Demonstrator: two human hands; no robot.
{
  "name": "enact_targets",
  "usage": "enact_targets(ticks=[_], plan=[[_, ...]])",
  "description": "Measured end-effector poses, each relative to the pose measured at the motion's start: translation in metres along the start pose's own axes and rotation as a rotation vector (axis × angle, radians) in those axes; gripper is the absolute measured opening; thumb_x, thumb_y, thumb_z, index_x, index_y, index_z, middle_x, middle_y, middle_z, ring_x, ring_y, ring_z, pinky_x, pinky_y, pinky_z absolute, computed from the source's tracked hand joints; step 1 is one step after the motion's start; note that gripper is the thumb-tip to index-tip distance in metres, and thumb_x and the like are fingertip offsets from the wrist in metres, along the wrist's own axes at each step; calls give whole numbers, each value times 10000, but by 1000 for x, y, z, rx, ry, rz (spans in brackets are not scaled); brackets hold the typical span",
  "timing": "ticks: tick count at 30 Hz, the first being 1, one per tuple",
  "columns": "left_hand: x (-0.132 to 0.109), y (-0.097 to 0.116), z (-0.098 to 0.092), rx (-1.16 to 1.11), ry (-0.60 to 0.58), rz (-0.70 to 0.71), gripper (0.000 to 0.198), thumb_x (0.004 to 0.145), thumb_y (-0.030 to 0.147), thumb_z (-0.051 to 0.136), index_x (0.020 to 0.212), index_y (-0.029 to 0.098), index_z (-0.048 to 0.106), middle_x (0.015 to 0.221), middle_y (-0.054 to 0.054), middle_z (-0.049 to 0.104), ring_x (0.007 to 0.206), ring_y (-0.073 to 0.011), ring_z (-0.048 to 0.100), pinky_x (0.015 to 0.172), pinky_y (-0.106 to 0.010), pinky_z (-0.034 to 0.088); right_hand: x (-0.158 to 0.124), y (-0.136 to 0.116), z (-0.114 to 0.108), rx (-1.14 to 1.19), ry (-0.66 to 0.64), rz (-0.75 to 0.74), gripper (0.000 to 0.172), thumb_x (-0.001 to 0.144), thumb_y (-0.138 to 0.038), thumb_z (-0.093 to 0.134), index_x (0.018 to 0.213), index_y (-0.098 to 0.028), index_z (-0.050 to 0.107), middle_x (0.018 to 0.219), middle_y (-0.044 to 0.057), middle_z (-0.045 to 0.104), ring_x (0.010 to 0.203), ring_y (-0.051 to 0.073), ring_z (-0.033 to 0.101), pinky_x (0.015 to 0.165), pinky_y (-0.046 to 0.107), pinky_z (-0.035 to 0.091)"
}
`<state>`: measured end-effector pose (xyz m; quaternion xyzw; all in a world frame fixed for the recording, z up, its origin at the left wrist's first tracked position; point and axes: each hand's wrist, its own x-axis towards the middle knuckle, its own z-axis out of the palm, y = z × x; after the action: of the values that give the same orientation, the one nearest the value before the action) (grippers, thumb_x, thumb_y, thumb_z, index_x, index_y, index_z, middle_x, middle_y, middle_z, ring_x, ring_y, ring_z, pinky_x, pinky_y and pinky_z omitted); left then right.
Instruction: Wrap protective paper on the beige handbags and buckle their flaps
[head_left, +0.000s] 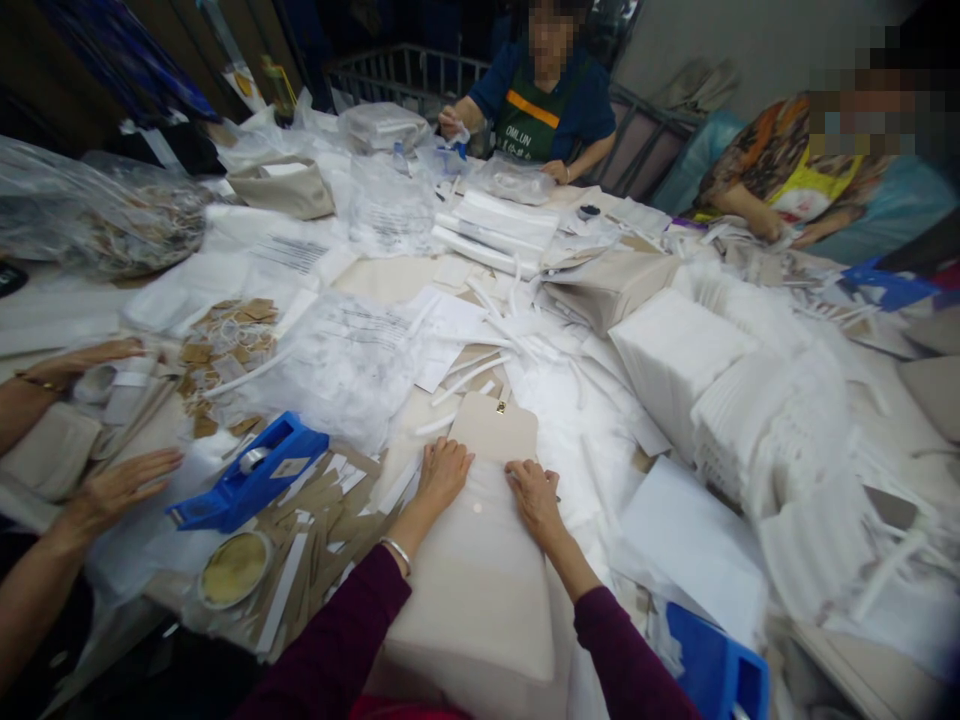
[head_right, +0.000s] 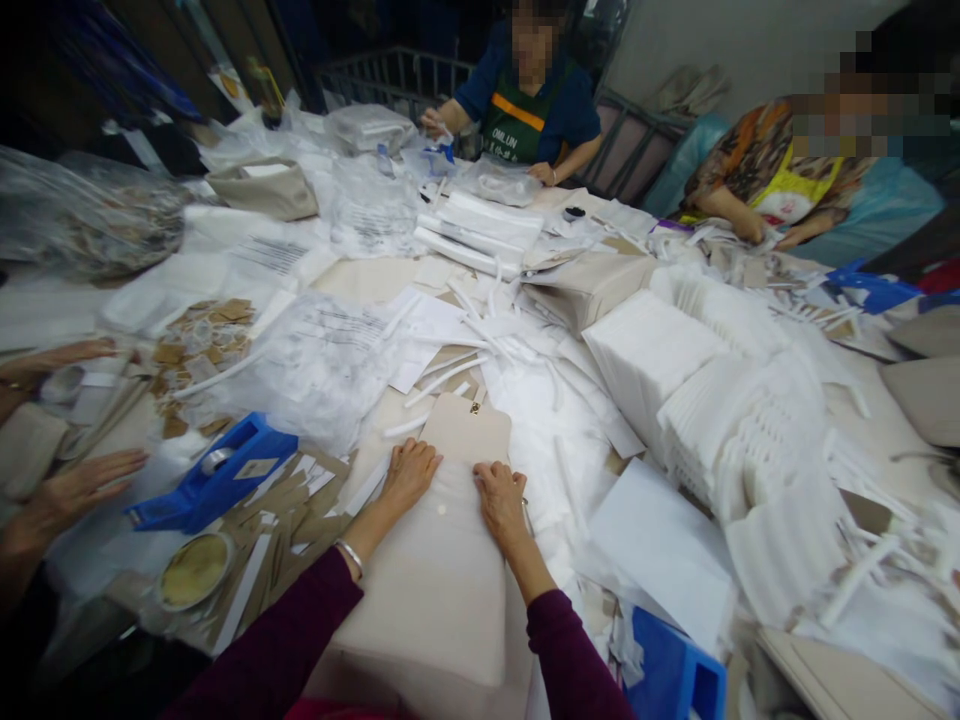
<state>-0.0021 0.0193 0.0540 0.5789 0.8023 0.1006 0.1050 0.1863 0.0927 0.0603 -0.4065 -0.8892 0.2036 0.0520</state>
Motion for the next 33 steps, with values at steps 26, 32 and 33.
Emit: enact_targets(ticks=[26, 32, 33], plan=[[-16, 29, -17, -83, -97, 260, 313, 871, 302, 501, 1181, 335, 534, 1105, -50, 487, 1066, -224, 401, 941, -396, 318, -5, 8, 13, 69, 73, 0, 210, 862, -421, 530, 1022, -286, 553, 938, 7, 595, 909, 195, 560, 786, 335, 303], [-14, 18, -13, -160, -129, 279, 355, 845, 367, 550, 1195, 425, 543, 1129, -32, 480, 1088, -232, 379, 936, -394, 299, -3, 12, 12, 62, 46, -25, 208, 856, -417, 533, 1022, -296, 562, 932, 6, 602, 908, 198, 561, 778, 334, 304], [-14, 16, -12, -172, -135, 276, 346, 842, 380, 553, 1185, 427, 553, 1131, -32, 479, 1087, -234, 379, 930, -394, 301, 3, 13, 9, 51, 41, -25, 199, 847, -415, 545, 998, -289, 574, 926, 11, 598, 909, 204, 557, 786, 343, 302]])
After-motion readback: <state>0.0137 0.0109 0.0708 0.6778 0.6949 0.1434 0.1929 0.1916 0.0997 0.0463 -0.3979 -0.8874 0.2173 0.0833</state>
